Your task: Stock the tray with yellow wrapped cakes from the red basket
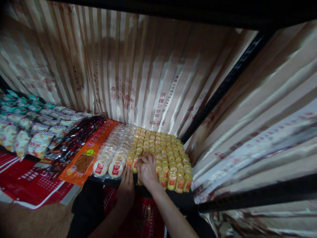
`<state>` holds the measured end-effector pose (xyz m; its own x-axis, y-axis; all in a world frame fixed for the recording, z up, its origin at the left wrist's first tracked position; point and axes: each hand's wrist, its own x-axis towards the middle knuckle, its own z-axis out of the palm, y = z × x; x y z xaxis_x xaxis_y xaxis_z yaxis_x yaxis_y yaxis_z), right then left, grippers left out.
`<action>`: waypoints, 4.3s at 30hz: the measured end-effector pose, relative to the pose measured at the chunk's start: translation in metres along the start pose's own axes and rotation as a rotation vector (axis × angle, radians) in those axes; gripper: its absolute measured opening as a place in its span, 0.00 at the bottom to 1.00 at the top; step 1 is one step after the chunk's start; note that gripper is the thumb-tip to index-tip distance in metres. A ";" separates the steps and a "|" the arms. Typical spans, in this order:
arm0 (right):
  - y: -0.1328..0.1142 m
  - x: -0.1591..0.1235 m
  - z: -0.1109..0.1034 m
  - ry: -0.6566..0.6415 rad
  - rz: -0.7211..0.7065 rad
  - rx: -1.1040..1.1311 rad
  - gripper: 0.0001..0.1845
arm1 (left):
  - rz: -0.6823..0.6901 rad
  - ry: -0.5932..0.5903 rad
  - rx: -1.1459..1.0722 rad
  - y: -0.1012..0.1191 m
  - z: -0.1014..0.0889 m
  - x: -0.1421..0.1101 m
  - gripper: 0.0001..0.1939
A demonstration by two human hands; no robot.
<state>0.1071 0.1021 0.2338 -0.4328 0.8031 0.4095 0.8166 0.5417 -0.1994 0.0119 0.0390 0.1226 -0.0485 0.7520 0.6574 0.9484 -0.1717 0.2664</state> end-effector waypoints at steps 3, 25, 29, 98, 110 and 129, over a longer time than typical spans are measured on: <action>0.001 -0.001 0.001 0.014 0.003 0.003 0.12 | -0.001 0.016 -0.004 0.000 0.001 0.004 0.32; 0.010 0.031 -0.001 0.050 -0.066 0.055 0.15 | 0.069 0.022 -0.034 -0.004 0.001 0.011 0.33; 0.014 0.055 0.007 -0.088 -0.063 -0.011 0.20 | 0.088 -0.011 -0.002 -0.003 0.000 0.014 0.32; 0.056 0.129 0.050 -0.127 0.029 0.018 0.09 | 0.020 -0.106 0.009 0.001 0.011 0.008 0.39; 0.053 0.133 0.053 -0.129 0.027 0.017 0.09 | 0.008 -0.145 0.021 -0.001 0.008 0.009 0.39; 0.046 0.129 0.050 -0.086 0.086 -0.114 0.10 | -0.018 -0.157 0.001 0.003 0.006 0.010 0.39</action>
<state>0.0702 0.2428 0.2327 -0.3862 0.8663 0.3168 0.8882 0.4419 -0.1258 0.0161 0.0502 0.1260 -0.0162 0.8454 0.5339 0.9481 -0.1565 0.2767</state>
